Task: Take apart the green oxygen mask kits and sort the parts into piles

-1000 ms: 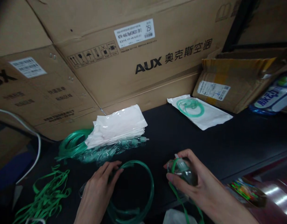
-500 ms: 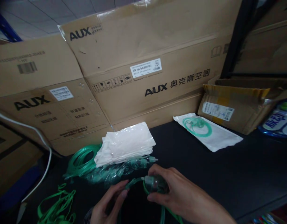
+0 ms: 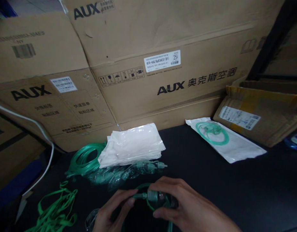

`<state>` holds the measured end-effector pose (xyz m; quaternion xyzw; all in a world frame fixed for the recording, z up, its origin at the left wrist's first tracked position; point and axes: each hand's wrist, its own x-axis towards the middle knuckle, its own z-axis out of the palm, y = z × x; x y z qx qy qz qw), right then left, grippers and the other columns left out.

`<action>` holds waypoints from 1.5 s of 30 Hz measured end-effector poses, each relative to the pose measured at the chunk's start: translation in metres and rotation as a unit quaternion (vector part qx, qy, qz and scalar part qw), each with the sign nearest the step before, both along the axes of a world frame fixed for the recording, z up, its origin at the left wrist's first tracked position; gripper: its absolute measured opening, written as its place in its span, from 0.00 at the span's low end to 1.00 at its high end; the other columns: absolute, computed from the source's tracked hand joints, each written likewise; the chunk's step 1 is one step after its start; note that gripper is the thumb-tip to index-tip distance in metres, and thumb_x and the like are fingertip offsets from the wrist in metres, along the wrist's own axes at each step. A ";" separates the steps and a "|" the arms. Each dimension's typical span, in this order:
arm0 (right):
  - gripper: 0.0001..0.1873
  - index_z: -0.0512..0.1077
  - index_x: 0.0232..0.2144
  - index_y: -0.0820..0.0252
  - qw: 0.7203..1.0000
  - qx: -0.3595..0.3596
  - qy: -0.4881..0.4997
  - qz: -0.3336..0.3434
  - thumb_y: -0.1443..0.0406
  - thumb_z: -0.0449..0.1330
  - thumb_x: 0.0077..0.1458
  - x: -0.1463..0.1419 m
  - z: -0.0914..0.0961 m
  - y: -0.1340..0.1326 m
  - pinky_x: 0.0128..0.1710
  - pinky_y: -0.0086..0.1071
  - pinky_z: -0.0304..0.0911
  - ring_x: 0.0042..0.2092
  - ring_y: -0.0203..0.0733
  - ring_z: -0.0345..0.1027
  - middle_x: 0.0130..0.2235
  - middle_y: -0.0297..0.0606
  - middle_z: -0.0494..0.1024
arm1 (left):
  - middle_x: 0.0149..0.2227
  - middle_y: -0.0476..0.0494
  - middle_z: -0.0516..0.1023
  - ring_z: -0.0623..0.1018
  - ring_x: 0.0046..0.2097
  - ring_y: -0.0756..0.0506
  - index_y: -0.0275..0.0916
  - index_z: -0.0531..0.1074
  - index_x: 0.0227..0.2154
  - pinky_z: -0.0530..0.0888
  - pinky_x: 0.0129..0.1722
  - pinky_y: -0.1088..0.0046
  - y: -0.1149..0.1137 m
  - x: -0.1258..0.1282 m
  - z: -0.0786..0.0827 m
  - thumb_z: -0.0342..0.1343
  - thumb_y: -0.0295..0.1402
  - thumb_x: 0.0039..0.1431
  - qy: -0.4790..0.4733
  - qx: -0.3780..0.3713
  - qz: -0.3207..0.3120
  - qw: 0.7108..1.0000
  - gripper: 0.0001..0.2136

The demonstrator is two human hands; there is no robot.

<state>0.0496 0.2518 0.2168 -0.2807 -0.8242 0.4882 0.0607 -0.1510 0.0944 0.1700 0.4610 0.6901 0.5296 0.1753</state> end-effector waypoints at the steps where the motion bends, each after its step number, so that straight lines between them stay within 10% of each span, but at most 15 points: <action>1: 0.25 0.78 0.57 0.40 1.000 0.007 -0.002 0.004 0.56 0.71 0.56 0.002 -0.001 -0.001 0.65 0.41 0.61 0.63 0.52 0.69 0.60 0.34 0.79 | 0.37 0.46 0.86 0.84 0.38 0.45 0.50 0.86 0.42 0.79 0.42 0.76 -0.001 0.000 0.001 0.60 0.48 0.67 -0.008 -0.008 -0.008 1.000 0.13; 16: 0.12 0.78 0.52 0.48 0.996 0.035 0.058 0.057 0.58 0.60 0.69 -0.007 0.004 -0.010 0.56 0.31 0.67 0.54 0.43 0.75 0.52 0.35 0.81 | 0.32 0.46 0.81 0.78 0.33 0.46 0.46 0.85 0.44 0.73 0.39 0.74 0.000 0.010 0.020 0.58 0.43 0.69 -0.089 -0.113 -0.038 0.989 0.13; 23: 0.27 0.79 0.52 0.48 0.988 0.121 0.030 0.090 0.77 0.59 0.56 -0.012 -0.001 -0.018 0.51 0.36 0.70 0.50 0.45 0.77 0.47 0.33 0.83 | 0.33 0.48 0.79 0.77 0.34 0.47 0.44 0.83 0.43 0.72 0.38 0.76 0.001 0.020 0.018 0.54 0.40 0.72 -0.098 -0.119 -0.079 0.985 0.13; 30: 0.32 0.68 0.65 0.42 0.991 0.119 0.006 0.062 0.66 0.66 0.60 0.003 -0.023 -0.022 0.63 0.40 0.65 0.62 0.49 0.71 0.65 0.36 0.71 | 0.31 0.49 0.78 0.76 0.33 0.47 0.42 0.82 0.41 0.71 0.36 0.76 0.002 0.023 0.018 0.54 0.42 0.72 -0.097 -0.107 -0.041 0.989 0.14; 45: 0.32 0.72 0.64 0.44 0.996 0.082 0.012 0.037 0.45 0.64 0.61 0.009 -0.006 -0.020 0.60 0.40 0.70 0.61 0.56 0.73 0.60 0.41 0.79 | 0.26 0.49 0.75 0.73 0.31 0.46 0.40 0.79 0.32 0.65 0.32 0.75 -0.005 0.008 0.026 0.53 0.50 0.69 -0.120 -0.174 -0.077 0.974 0.20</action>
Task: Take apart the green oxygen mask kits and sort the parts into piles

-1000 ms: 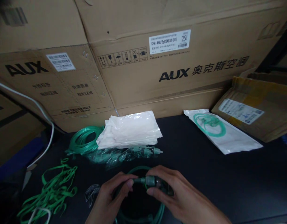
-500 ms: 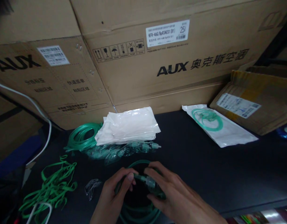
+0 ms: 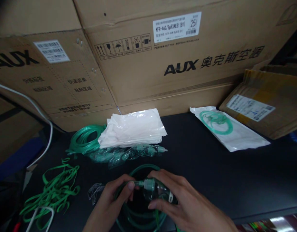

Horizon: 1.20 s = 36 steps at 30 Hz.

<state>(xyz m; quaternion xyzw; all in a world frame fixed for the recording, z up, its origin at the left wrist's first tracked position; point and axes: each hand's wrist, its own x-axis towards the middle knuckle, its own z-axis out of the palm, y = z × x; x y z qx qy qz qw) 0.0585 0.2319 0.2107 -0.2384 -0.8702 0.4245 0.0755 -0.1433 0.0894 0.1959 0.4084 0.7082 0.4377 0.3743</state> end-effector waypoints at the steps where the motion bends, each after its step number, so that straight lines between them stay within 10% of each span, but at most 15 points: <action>1: 0.32 0.73 0.64 0.44 1.000 -0.001 -0.006 -0.002 0.45 0.64 0.61 0.002 -0.001 0.000 0.60 0.42 0.70 0.62 0.57 0.73 0.61 0.42 0.79 | 0.25 0.50 0.74 0.72 0.31 0.47 0.39 0.79 0.31 0.65 0.32 0.75 -0.001 -0.001 0.001 0.52 0.51 0.69 -0.013 -0.004 -0.011 1.000 0.22; 28: 0.23 0.77 0.52 0.51 0.999 -0.018 -0.020 0.046 0.64 0.73 0.53 -0.006 0.006 0.008 0.56 0.35 0.70 0.55 0.49 0.76 0.53 0.37 0.79 | 0.24 0.52 0.72 0.71 0.31 0.48 0.40 0.77 0.30 0.62 0.32 0.74 0.000 0.011 0.014 0.50 0.50 0.71 -0.075 -0.035 -0.051 0.995 0.22; 36: 0.29 0.70 0.64 0.44 0.999 0.016 -0.036 0.032 0.54 0.66 0.62 0.002 0.005 0.004 0.70 0.43 0.55 0.72 0.54 0.54 0.77 0.32 0.45 | 0.25 0.51 0.73 0.72 0.31 0.48 0.40 0.78 0.29 0.64 0.33 0.74 0.000 0.007 0.014 0.51 0.50 0.70 -0.056 -0.025 -0.036 0.997 0.21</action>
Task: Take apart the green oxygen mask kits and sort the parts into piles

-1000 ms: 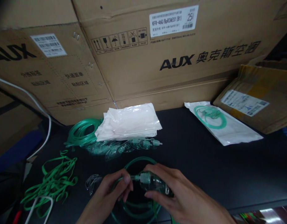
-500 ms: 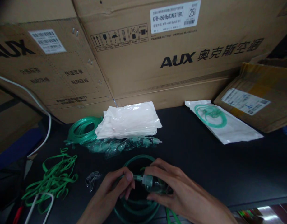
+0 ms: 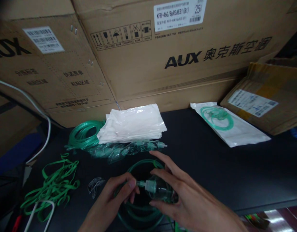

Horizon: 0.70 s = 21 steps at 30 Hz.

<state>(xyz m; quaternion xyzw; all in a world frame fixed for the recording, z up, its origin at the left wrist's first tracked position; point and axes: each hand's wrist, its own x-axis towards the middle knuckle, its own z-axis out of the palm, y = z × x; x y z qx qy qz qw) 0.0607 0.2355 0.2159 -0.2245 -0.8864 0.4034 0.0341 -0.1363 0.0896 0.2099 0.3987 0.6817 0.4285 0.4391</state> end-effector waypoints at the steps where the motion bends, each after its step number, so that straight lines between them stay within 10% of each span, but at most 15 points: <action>1: 0.30 0.68 0.66 0.43 1.000 0.004 0.002 0.007 0.53 0.66 0.63 0.001 -0.001 0.000 0.70 0.43 0.55 0.72 0.53 0.55 0.77 0.32 0.47 | 0.25 0.51 0.73 0.72 0.31 0.47 0.40 0.78 0.29 0.64 0.33 0.74 0.000 -0.001 -0.001 0.51 0.50 0.70 -0.003 -0.001 -0.001 1.000 0.22; 8: 0.33 0.68 0.66 0.40 1.000 0.022 -0.005 -0.002 0.50 0.67 0.60 0.003 -0.005 0.000 0.62 0.48 0.69 0.65 0.57 0.69 0.64 0.38 0.76 | 0.25 0.51 0.72 0.70 0.30 0.48 0.39 0.77 0.31 0.63 0.32 0.74 -0.003 -0.004 -0.002 0.52 0.52 0.70 -0.021 -0.001 0.005 1.000 0.22; 21: 0.19 0.75 0.51 0.46 0.998 -0.017 0.031 0.056 0.64 0.68 0.58 -0.002 0.006 -0.004 0.49 0.31 0.74 0.52 0.46 0.79 0.52 0.33 0.82 | 0.25 0.51 0.71 0.69 0.29 0.49 0.38 0.76 0.30 0.62 0.29 0.75 -0.003 0.000 0.002 0.51 0.53 0.70 -0.030 -0.016 -0.022 0.999 0.23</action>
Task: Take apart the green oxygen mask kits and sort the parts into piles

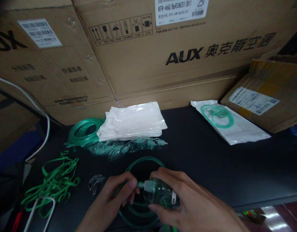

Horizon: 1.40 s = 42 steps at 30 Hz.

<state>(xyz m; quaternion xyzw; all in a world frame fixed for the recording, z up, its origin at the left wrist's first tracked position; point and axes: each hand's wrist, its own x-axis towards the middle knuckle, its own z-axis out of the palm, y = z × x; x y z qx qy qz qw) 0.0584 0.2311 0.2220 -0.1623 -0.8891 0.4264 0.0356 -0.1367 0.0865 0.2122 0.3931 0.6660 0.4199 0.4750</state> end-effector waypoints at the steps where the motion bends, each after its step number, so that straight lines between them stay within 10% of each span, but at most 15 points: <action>1: 0.18 0.75 0.50 0.46 1.000 -0.004 0.014 -0.006 0.64 0.69 0.57 -0.002 0.000 0.000 0.48 0.30 0.74 0.51 0.45 0.79 0.51 0.32 0.83 | 0.25 0.51 0.71 0.69 0.29 0.49 0.38 0.76 0.30 0.63 0.29 0.75 0.000 0.000 0.001 0.51 0.52 0.69 0.000 0.000 0.002 1.000 0.23; 6: 0.18 0.78 0.44 0.50 0.997 -0.041 0.044 -0.041 0.50 0.72 0.56 -0.007 -0.003 -0.001 0.42 0.30 0.75 0.44 0.46 0.80 0.43 0.34 0.84 | 0.24 0.52 0.70 0.69 0.28 0.50 0.38 0.76 0.29 0.62 0.28 0.75 0.002 0.001 0.004 0.51 0.52 0.69 0.009 -0.008 0.004 1.000 0.23; 26: 0.26 0.77 0.59 0.58 0.983 0.171 0.058 -0.013 0.53 0.64 0.64 0.009 -0.020 0.001 0.50 0.43 0.77 0.55 0.57 0.80 0.54 0.52 0.83 | 0.21 0.55 0.64 0.62 0.25 0.51 0.38 0.73 0.27 0.58 0.27 0.74 0.007 0.006 -0.001 0.48 0.53 0.70 -0.028 -0.025 -0.023 0.999 0.25; 35: 0.16 0.80 0.49 0.52 0.998 -0.018 0.052 -0.036 0.52 0.62 0.66 -0.007 -0.008 -0.002 0.43 0.34 0.74 0.43 0.45 0.79 0.43 0.38 0.84 | 0.24 0.54 0.68 0.68 0.28 0.49 0.39 0.73 0.28 0.61 0.30 0.74 0.005 0.008 0.006 0.47 0.43 0.74 0.088 0.009 -0.019 0.996 0.20; 42: 0.18 0.75 0.35 0.58 0.971 -0.238 0.010 -0.031 0.51 0.59 0.67 -0.017 0.005 0.002 0.29 0.28 0.55 0.31 0.36 0.58 0.30 0.28 0.66 | 0.28 0.51 0.74 0.73 0.31 0.48 0.40 0.74 0.30 0.65 0.34 0.74 0.006 0.008 0.006 0.48 0.39 0.75 0.148 0.042 -0.022 0.988 0.17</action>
